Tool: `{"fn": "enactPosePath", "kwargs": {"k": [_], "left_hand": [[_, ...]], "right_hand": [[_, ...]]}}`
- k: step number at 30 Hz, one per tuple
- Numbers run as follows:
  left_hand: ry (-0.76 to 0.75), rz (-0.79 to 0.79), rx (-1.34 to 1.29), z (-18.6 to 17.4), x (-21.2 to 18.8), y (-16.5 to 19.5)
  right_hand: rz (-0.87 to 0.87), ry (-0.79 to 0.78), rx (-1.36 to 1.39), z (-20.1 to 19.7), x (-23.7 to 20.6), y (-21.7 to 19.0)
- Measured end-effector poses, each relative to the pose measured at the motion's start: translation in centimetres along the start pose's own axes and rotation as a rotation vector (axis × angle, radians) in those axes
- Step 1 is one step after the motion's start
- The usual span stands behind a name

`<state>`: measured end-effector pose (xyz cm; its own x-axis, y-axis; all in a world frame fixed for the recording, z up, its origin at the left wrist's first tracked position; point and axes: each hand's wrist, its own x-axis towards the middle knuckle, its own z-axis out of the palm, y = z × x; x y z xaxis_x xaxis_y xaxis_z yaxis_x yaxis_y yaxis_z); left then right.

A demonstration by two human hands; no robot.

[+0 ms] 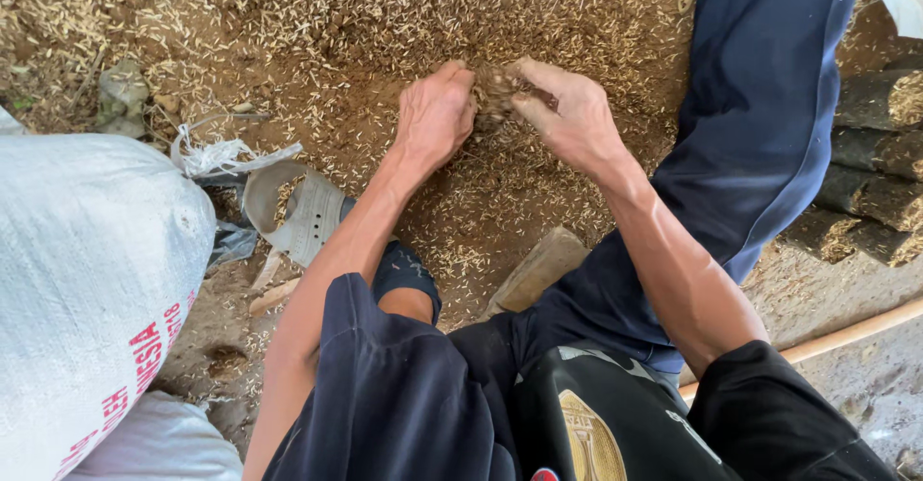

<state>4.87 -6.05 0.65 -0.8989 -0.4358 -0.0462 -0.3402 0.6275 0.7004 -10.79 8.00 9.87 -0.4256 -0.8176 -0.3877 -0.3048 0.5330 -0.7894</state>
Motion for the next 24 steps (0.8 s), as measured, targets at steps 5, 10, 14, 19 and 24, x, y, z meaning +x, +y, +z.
{"fn": "enactPosePath", "kwargs": {"k": [5, 10, 14, 19, 24], "left_hand": [[-0.089, -0.164, 0.077, 0.8, -1.4, -0.1], [-0.017, -0.068, 0.151, 3.0, -1.8, -0.3], [-0.029, -0.117, 0.047, 1.8, 0.4, -1.0], [0.180, -0.056, 0.005, -2.2, 1.0, -1.0], [-0.111, -0.317, -0.056, -2.4, -1.1, 0.4]], "right_hand": [[-0.524, 0.072, -0.330, 0.0, 3.9, 2.7], [-0.229, -0.121, -0.293, 2.1, 6.4, 3.6], [0.288, -0.113, -0.374, 4.1, 6.4, 2.8], [0.066, 0.149, -0.168, 6.1, 2.7, 3.0], [-0.114, 0.046, -0.150, 5.2, 2.9, 2.5]]}}
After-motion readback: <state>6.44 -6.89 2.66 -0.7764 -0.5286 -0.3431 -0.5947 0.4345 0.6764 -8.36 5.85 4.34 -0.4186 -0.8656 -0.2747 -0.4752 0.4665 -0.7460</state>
